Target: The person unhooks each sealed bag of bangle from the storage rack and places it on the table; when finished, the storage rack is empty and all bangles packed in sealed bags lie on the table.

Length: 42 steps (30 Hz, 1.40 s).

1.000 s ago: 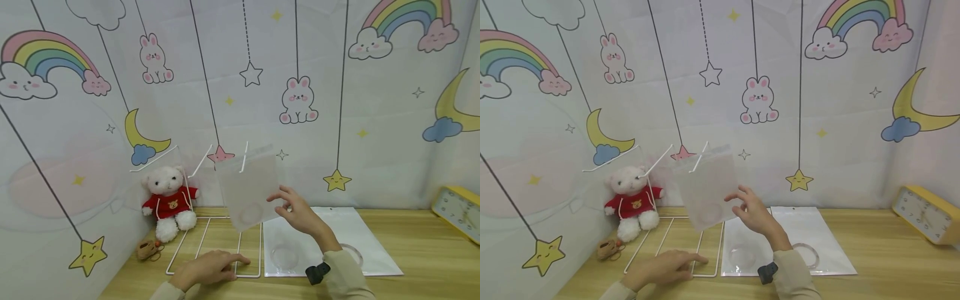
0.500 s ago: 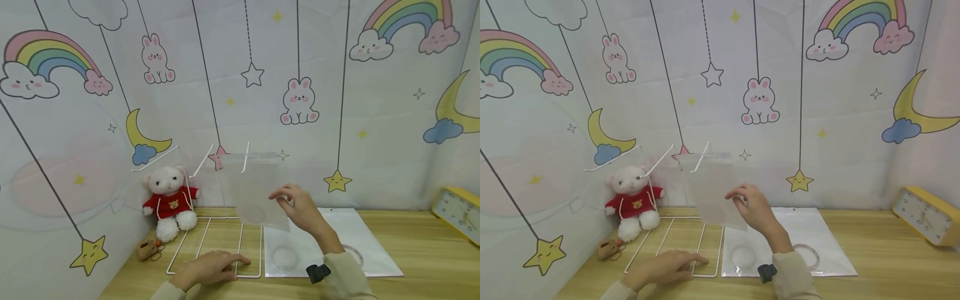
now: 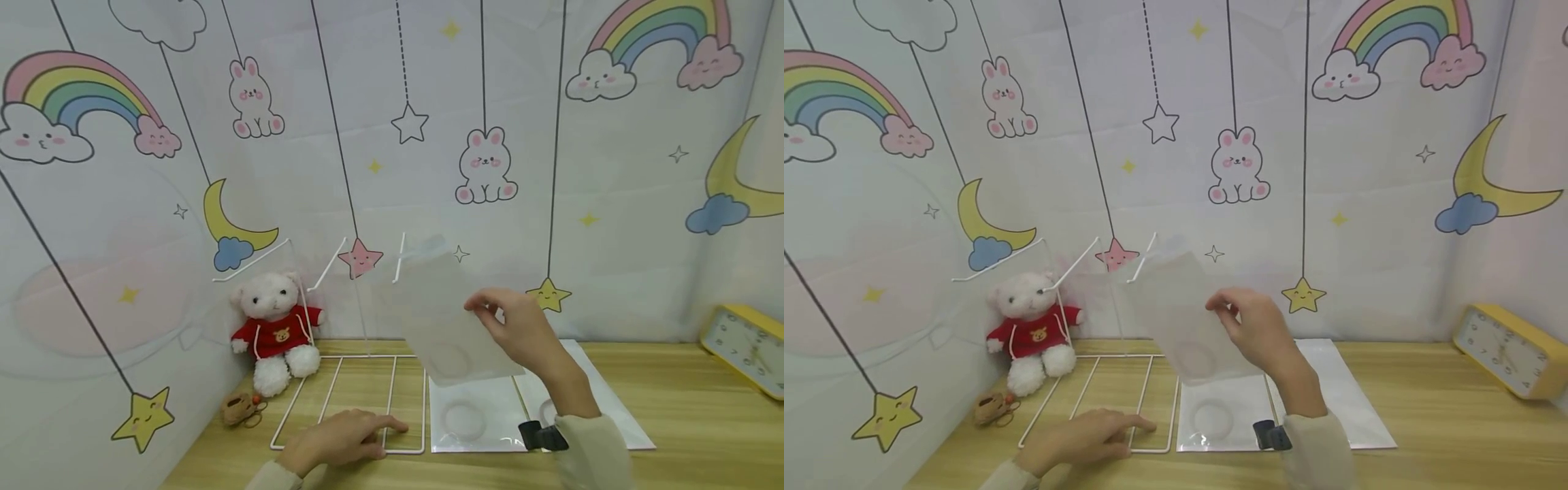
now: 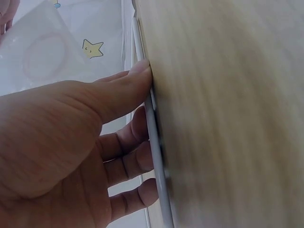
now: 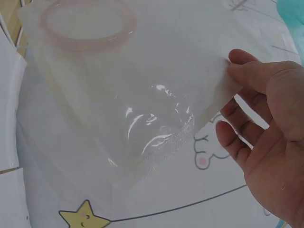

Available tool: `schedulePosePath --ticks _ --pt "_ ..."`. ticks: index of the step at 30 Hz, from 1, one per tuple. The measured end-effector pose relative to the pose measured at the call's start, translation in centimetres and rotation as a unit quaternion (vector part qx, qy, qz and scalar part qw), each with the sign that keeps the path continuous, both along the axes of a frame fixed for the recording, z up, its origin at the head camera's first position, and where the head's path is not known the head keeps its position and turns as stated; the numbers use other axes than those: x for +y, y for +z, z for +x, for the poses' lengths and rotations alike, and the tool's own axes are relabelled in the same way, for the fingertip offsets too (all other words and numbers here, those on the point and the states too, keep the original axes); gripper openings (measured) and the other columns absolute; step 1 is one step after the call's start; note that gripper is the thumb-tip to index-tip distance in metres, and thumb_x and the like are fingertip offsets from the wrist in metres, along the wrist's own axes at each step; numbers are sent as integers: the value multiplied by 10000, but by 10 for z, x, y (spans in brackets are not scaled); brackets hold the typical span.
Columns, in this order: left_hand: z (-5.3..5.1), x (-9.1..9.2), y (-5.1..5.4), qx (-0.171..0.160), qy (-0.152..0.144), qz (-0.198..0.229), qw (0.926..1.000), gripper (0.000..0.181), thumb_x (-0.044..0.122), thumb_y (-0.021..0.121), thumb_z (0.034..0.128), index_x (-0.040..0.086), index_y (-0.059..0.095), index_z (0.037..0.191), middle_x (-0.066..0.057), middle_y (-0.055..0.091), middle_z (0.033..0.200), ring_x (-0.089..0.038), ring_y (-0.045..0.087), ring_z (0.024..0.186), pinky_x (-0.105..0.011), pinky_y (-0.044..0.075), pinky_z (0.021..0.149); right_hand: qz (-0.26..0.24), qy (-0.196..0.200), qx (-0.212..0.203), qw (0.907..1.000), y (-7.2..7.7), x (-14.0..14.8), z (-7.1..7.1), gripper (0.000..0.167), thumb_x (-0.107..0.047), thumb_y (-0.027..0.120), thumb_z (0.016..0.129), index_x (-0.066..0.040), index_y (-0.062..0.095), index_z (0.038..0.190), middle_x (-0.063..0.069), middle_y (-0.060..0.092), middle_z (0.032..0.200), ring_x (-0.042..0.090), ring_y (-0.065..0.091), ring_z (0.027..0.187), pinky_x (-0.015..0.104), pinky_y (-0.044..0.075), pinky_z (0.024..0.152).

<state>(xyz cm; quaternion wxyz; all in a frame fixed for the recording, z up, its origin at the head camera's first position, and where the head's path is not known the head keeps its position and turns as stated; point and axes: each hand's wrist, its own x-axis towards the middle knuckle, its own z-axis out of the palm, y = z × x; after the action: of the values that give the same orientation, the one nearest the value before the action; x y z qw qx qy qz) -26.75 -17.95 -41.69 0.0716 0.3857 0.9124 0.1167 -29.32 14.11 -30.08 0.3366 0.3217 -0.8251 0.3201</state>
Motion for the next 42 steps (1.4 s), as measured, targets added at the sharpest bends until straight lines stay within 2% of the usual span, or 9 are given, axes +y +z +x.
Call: schedulePosePath --ticks 7,16,26,35,42 --pt "0 0 1 25 -32 35 10000 411 207 700 946 244 612 1346 175 558 894 14 502 808 -230 449 799 -61 -101 92 9999 15 10 16 184 13 702 902 -158 759 938 -86 726 913 97 646 807 342 502 690" --pt "2 0 2 68 -116 62 9999 411 195 707 940 223 615 1340 166 565 900 7 502 801 -227 447 781 -5 173 325 9993 26 13 30 221 73 682 890 -130 749 944 -67 720 909 58 634 783 244 507 651" --pt "1 1 1 -60 52 19 10000 416 184 711 938 238 617 1339 172 503 796 16 468 727 -209 425 739 -156 347 617 9974 40 17 50 257 102 702 858 -131 759 950 -78 724 911 39 613 756 159 466 654" --pt "2 1 2 -160 61 31 9998 409 189 701 945 239 617 1342 171 508 817 13 464 712 -207 427 720 -530 569 537 9955 45 27 59 316 126 695 856 -158 759 979 -90 725 940 32 633 791 149 476 699" --pt "4 1 5 -253 51 106 9996 409 170 705 942 223 620 1338 153 502 804 4 453 693 -202 416 685 -610 470 634 9950 48 37 62 330 141 690 847 -152 756 983 -82 725 937 13 633 803 143 470 703"
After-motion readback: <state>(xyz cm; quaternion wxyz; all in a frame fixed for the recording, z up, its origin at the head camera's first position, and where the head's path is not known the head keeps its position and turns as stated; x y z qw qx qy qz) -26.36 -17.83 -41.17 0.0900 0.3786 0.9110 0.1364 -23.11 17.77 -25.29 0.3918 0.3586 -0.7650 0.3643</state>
